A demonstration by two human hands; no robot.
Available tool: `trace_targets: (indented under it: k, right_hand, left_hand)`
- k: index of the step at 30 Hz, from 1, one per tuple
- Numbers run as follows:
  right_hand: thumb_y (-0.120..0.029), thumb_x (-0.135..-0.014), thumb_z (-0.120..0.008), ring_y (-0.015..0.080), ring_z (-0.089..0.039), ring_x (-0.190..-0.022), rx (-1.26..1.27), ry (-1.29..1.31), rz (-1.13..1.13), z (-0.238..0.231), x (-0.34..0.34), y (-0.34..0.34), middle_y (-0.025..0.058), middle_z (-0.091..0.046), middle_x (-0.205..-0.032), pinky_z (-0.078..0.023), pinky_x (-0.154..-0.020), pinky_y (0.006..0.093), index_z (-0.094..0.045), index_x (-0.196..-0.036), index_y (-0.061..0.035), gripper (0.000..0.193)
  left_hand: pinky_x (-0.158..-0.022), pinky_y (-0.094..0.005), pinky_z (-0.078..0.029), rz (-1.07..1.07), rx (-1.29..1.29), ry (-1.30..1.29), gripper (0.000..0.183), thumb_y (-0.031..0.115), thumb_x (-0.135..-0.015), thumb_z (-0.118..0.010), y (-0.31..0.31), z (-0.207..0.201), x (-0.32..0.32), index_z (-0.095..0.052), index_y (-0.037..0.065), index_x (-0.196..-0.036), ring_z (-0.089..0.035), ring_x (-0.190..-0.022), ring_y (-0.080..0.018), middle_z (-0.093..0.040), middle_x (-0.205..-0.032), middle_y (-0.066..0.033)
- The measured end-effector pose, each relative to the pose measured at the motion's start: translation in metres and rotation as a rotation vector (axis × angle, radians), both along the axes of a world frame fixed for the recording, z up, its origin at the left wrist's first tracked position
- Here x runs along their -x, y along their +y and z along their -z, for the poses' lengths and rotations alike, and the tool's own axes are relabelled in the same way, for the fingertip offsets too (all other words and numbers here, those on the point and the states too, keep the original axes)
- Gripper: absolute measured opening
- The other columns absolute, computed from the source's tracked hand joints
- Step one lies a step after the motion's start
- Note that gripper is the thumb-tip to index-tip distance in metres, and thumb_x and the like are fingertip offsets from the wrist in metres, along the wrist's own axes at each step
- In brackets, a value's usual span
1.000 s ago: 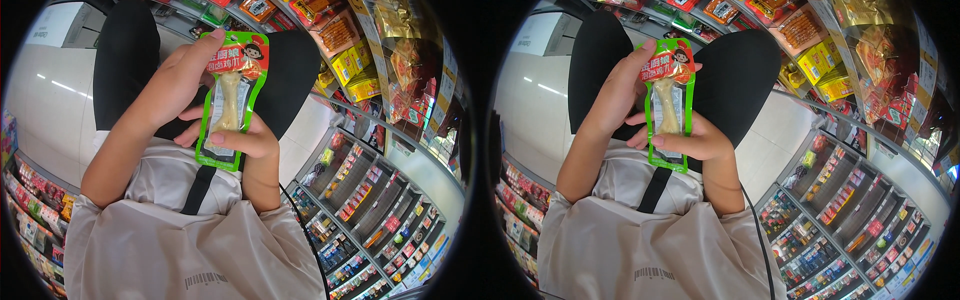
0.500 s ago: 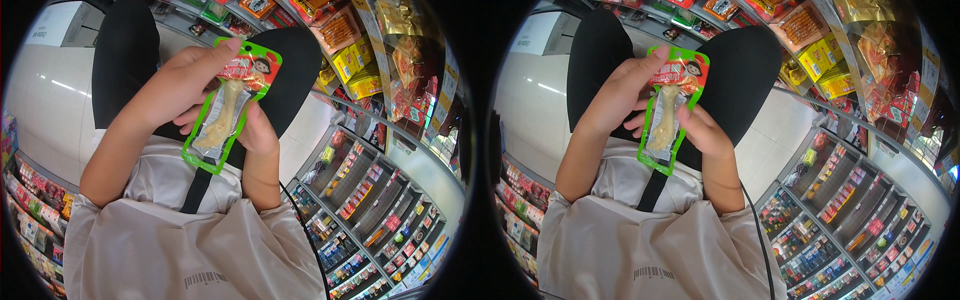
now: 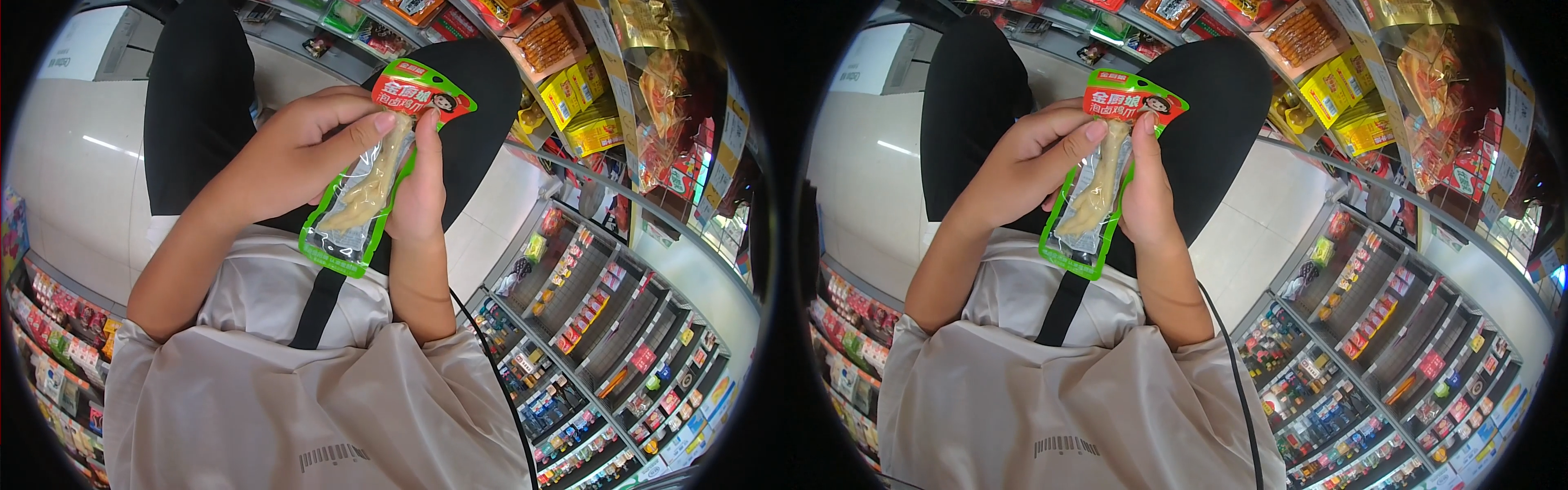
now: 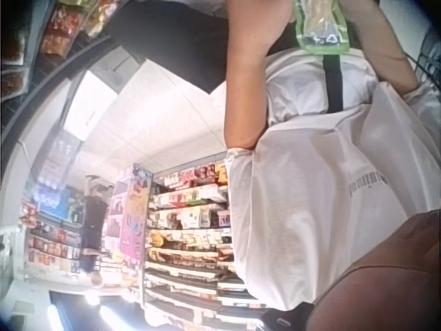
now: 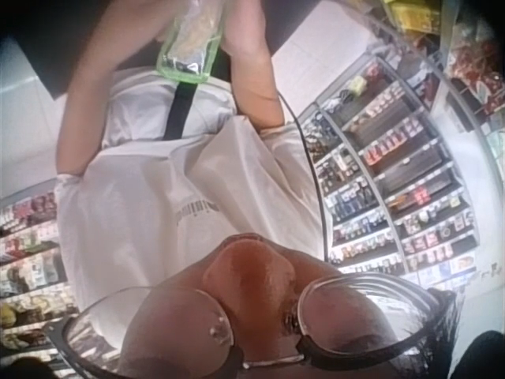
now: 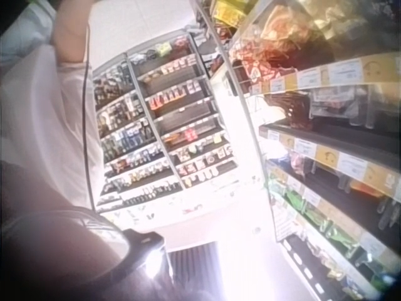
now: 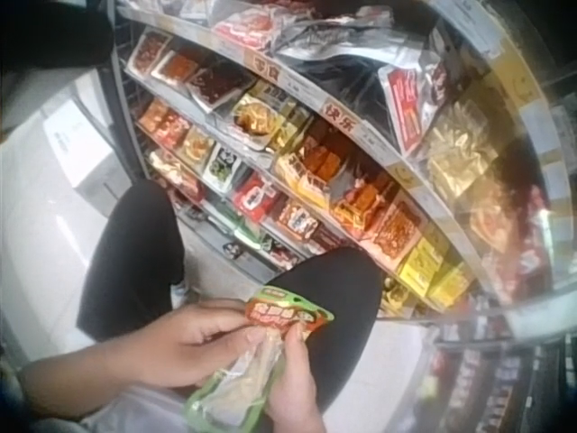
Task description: The person holds and turns multiple packaged food items by hand to read the labels before returning each one to a shelf.
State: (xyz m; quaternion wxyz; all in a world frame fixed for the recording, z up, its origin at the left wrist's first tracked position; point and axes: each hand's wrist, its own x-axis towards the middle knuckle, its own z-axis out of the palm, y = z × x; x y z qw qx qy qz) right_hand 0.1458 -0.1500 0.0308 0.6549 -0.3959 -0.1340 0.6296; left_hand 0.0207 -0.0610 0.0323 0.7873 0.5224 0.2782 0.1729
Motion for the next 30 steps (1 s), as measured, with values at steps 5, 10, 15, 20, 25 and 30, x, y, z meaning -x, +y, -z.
trace_targets:
  k: [5, 10, 15, 20, 25, 30]
  right_hand:
    - [-0.047, -0.103, -0.033, 0.0175, -0.061, -0.102, 0.101, -0.095, 0.094, 0.0074, 0.0013, -0.0004, 0.0081, -0.062, -0.113, -0.048, -0.089, 0.0325, -0.052, -0.126, -0.0051, 0.051]
    - [-0.046, -0.104, -0.032, 0.0179, -0.06, -0.105, 0.04, -0.081, 0.103, 0.0036, 0.0014, -0.0017, 0.0088, -0.062, -0.115, -0.047, -0.091, 0.0324, -0.052, -0.126, -0.0039, 0.052]
    - [-0.044, -0.104, -0.033, 0.0182, -0.061, -0.105, 0.082, -0.098, 0.133, 0.0068, 0.0032, -0.0012, 0.0092, -0.062, -0.116, -0.047, -0.092, 0.0326, -0.052, -0.126, -0.0036, 0.05]
    - [-0.04, -0.103, -0.037, 0.0179, -0.061, -0.103, 0.129, -0.086, 0.104, 0.0087, 0.0026, -0.002, 0.0081, -0.062, -0.114, -0.048, -0.09, 0.0326, -0.054, -0.123, -0.0047, 0.044]
    - [-0.041, -0.102, -0.039, 0.0175, -0.061, -0.102, 0.161, -0.116, 0.087, 0.0085, 0.0043, -0.001, 0.0073, -0.062, -0.112, -0.048, -0.09, 0.0327, -0.054, -0.122, -0.0053, 0.044]
    - [-0.041, -0.102, -0.038, 0.0177, -0.061, -0.104, 0.17, -0.149, 0.084, 0.0074, 0.0056, -0.0005, 0.0083, -0.062, -0.114, -0.047, -0.091, 0.0329, -0.053, -0.124, -0.0049, 0.045]
  left_hand:
    - [-0.081, -0.0256, -0.045, -0.063, -0.051, -0.047, 0.029, 0.02, -0.101, -0.051, -0.0051, 0.0032, -0.0035, -0.061, -0.007, -0.105, -0.057, -0.089, -0.0115, -0.059, -0.097, -0.0063]
    - [-0.079, -0.0254, -0.045, -0.092, -0.058, -0.068, 0.028, 0.02, -0.101, -0.051, -0.0061, 0.0047, -0.0036, -0.061, -0.007, -0.104, -0.056, -0.088, -0.0116, -0.059, -0.097, -0.0067]
    - [-0.079, -0.0248, -0.044, -0.093, -0.036, -0.046, 0.027, 0.019, -0.101, -0.051, -0.0057, 0.0055, -0.0039, -0.061, -0.006, -0.104, -0.055, -0.088, -0.0102, -0.057, -0.095, -0.0056]
    - [-0.078, -0.0236, -0.045, -0.083, 0.014, -0.016, 0.026, 0.02, -0.1, -0.052, -0.0052, 0.0054, -0.0019, -0.061, -0.004, -0.108, -0.054, -0.088, -0.007, -0.058, -0.095, -0.0026]
    - [-0.079, -0.0215, -0.046, -0.106, 0.126, -0.043, 0.028, 0.022, -0.099, -0.055, -0.0068, 0.0059, -0.0022, -0.06, 0.002, -0.119, -0.055, -0.089, -0.0034, -0.063, -0.098, 0.0006]
    - [-0.08, -0.0217, -0.046, -0.097, 0.134, -0.029, 0.028, 0.022, -0.099, -0.054, -0.0053, 0.0068, -0.0029, -0.061, 0.001, -0.117, -0.056, -0.09, -0.0039, -0.064, -0.098, -0.0001]
